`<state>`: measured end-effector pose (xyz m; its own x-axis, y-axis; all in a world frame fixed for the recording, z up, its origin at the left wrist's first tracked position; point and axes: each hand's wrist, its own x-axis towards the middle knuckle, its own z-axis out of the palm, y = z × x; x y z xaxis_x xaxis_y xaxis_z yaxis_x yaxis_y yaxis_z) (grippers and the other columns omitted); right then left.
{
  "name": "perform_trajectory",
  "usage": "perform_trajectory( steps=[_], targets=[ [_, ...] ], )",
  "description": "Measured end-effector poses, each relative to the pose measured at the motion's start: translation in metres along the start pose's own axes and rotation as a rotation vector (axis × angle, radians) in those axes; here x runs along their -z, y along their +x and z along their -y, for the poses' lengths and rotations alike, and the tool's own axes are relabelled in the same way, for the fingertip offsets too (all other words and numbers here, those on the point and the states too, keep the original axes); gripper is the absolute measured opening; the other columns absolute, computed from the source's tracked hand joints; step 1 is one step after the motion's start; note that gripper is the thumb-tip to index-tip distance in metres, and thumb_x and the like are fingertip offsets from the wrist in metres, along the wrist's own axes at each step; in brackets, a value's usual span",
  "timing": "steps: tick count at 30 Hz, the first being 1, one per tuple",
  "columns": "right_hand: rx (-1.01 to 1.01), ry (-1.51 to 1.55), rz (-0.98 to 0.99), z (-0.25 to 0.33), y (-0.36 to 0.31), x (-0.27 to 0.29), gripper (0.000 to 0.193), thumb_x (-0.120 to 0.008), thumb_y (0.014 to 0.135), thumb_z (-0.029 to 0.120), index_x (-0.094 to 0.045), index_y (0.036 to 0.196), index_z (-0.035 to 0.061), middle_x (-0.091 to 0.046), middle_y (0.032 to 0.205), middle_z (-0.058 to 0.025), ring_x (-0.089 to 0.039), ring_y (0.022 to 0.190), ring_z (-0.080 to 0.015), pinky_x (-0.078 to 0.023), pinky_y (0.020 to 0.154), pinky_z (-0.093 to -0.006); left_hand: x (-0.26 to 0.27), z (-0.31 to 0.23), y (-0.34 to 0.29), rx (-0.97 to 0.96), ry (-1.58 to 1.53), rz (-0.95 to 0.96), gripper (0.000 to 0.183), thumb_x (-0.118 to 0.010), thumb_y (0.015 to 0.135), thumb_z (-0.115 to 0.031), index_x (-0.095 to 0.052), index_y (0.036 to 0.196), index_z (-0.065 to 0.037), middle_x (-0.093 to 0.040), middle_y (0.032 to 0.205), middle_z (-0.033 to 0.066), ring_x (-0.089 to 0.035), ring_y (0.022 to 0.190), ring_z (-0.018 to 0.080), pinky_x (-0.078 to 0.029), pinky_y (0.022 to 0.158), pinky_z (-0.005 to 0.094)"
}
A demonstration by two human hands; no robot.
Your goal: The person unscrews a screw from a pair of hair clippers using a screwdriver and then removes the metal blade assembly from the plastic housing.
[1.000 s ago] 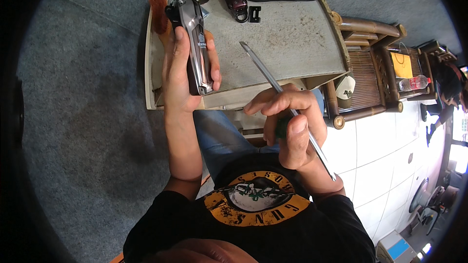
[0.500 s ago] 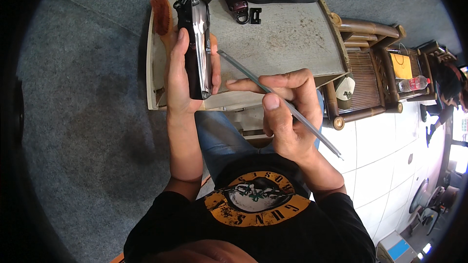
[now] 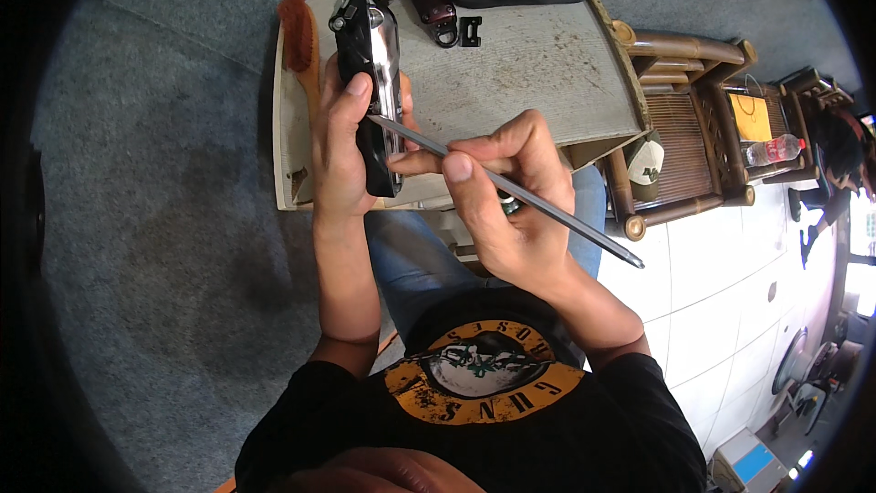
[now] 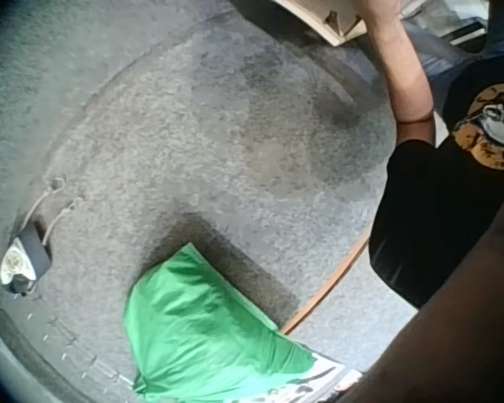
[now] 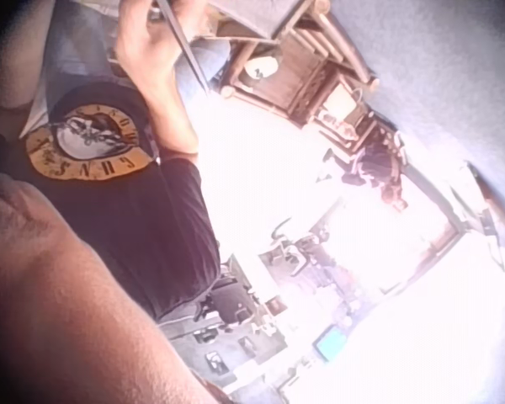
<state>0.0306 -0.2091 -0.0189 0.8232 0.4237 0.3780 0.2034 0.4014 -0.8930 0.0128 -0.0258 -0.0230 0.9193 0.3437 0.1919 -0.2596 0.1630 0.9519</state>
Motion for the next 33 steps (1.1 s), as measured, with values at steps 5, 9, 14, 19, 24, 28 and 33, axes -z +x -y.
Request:
perform_trajectory(
  steps=[5,9,14,19,24,28,33],
  targets=[
    [0.112,-0.295,-0.073,-0.013,0.003,-0.002,0.017,-0.07,0.101,0.008,-0.056,0.098,-0.0018,-0.079,0.091,-0.0176,-0.066,0.068,-0.0049,-0.049,0.057,-0.02,0.0,0.001,0.003,0.025,0.067,-0.041,0.036,-0.053,0.105,-0.035,-0.047,0.127,-0.007,-0.063,0.092,0.0069,-0.063,0.07,0.0138,-0.057,0.063,0.0295],
    [0.401,-0.585,-0.037,-0.009,0.009,-0.01,0.018,-0.079,0.089,0.002,-0.063,0.097,0.0002,-0.079,0.096,-0.0141,-0.077,0.072,-0.0205,-0.058,0.059,-0.0288,-0.003,0.0,0.001,0.015,-0.104,-0.069,0.029,-0.055,0.107,-0.025,-0.043,0.126,-0.007,-0.061,0.096,0.0069,-0.064,0.074,0.0139,-0.056,0.067,0.0283],
    [0.502,-0.777,0.101,-0.006,0.019,-0.01,0.02,-0.08,0.086,0.0,-0.062,0.094,0.0011,-0.077,0.09,-0.0151,-0.076,0.067,-0.0205,-0.057,0.055,-0.0292,-0.004,0.001,0.005,-0.001,-0.263,-0.095,0.025,-0.055,0.107,-0.02,-0.039,0.123,-0.01,-0.06,0.1,0.0078,-0.065,0.075,0.0166,-0.057,0.066,0.0323],
    [0.379,-0.721,0.1,-0.003,0.029,-0.011,0.022,-0.08,0.086,0.006,-0.059,0.092,0.0027,-0.07,0.075,-0.012,-0.067,0.056,-0.0263,-0.052,0.051,-0.0351,-0.002,0.001,0.006,0.002,-0.283,-0.161,0.027,-0.058,0.105,-0.018,-0.04,0.123,-0.011,-0.06,0.1,0.0075,-0.065,0.075,0.0182,-0.057,0.068,0.0339],
    [0.103,-0.487,0.074,0.008,0.054,-0.004,0.016,-0.072,0.09,0.011,-0.068,0.084,-0.004,-0.066,0.065,-0.0144,-0.064,0.054,-0.0129,-0.047,0.05,-0.0303,-0.005,-0.003,0.004,-0.003,-0.265,-0.198,0.028,-0.06,0.103,-0.015,-0.041,0.123,-0.012,-0.059,0.102,0.0081,-0.066,0.076,0.0198,-0.057,0.068,0.0346],
    [-0.001,-0.514,0.2,0.021,0.07,-0.001,0.021,-0.069,0.092,0.016,-0.07,0.085,-0.0045,-0.064,0.062,-0.0154,-0.061,0.049,-0.0186,-0.048,0.05,-0.032,0.004,0.003,0.004,0.05,-0.359,-0.174,0.03,-0.06,0.1,-0.016,-0.042,0.123,-0.013,-0.059,0.105,0.008,-0.066,0.076,0.02,-0.058,0.068,0.0352],
    [0.098,-0.579,0.339,0.018,0.072,0.002,0.022,-0.065,0.093,0.014,-0.072,0.085,-0.005,-0.061,0.06,-0.0166,-0.062,0.048,-0.0244,-0.049,0.051,-0.0352,0.006,0.007,0.005,0.07,-0.416,-0.166,0.033,-0.061,0.099,-0.021,-0.043,0.126,-0.014,-0.059,0.107,0.0064,-0.065,0.081,0.0197,-0.059,0.072,0.0355]
  ],
)
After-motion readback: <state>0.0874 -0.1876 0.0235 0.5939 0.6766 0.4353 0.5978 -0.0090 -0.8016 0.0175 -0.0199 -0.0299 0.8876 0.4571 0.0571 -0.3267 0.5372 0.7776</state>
